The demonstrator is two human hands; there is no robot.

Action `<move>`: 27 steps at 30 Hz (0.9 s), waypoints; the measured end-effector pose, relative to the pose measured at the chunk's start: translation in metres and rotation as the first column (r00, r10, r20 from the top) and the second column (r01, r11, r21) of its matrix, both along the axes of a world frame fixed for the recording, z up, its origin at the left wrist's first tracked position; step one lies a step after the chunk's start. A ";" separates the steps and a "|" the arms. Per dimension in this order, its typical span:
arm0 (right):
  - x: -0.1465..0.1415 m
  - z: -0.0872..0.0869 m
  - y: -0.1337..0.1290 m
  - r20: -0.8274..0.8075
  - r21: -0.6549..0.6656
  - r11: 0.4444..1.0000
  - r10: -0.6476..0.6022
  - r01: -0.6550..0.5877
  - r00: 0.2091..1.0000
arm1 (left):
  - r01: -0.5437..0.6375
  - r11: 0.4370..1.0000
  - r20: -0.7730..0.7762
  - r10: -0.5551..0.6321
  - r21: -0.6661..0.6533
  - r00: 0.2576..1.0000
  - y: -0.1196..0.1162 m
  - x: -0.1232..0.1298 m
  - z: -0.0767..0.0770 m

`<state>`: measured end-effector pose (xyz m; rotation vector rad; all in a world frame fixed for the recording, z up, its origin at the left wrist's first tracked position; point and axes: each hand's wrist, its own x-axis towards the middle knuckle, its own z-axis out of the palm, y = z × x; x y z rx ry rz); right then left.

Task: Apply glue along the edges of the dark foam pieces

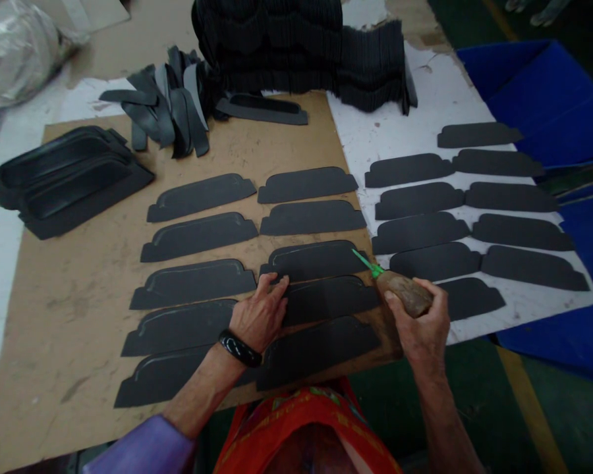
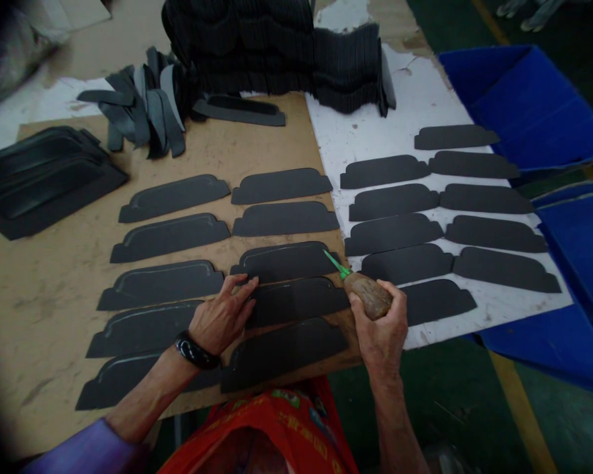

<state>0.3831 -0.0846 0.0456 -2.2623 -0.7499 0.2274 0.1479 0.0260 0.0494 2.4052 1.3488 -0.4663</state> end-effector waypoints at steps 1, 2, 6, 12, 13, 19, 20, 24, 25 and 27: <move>0.000 0.000 -0.001 -0.007 -0.004 1.000 -0.006 0.006 1.000 | 0.001 1.000 -0.001 -0.001 0.003 1.000 0.000 0.000 0.000; -0.001 0.001 -0.003 -0.015 -0.009 1.000 -0.012 0.012 1.000 | 0.002 1.000 -0.001 -0.002 0.006 1.000 0.000 0.000 0.000; -0.001 0.002 -0.007 -0.038 -0.021 0.999 -0.033 0.033 0.999 | 0.014 1.000 -0.002 -0.014 0.026 1.000 -0.001 -0.001 -0.001; -0.002 0.004 -0.009 -0.043 -0.018 0.999 -0.045 0.045 0.998 | 0.036 0.998 0.000 -0.036 0.047 0.999 0.000 -0.002 -0.001; -0.002 0.004 -0.009 -0.044 -0.020 0.999 -0.048 0.047 0.998 | 0.037 0.998 -0.002 -0.037 0.045 0.999 0.000 -0.002 -0.002; 0.003 0.003 -0.008 -0.087 -0.038 0.998 -0.057 0.054 0.995 | 0.034 0.998 0.006 -0.034 0.054 0.999 0.000 -0.003 -0.004; 0.004 0.004 -0.008 -0.100 -0.041 0.998 -0.056 0.052 0.993 | 0.035 0.998 0.005 -0.035 0.056 0.999 0.000 -0.003 -0.005; 0.011 0.003 -0.010 -0.148 -0.052 0.997 -0.062 0.055 0.987 | 0.045 0.996 -0.006 -0.044 0.073 0.999 0.001 -0.003 -0.006; 0.013 0.002 -0.011 -0.175 -0.051 0.996 -0.078 0.070 0.981 | 0.047 0.996 -0.007 -0.046 0.080 0.999 0.000 -0.003 -0.006; 0.016 -0.002 -0.013 -0.305 -0.023 0.994 -0.108 0.106 0.946 | 0.051 0.994 -0.011 -0.050 0.095 0.999 -0.001 -0.003 -0.007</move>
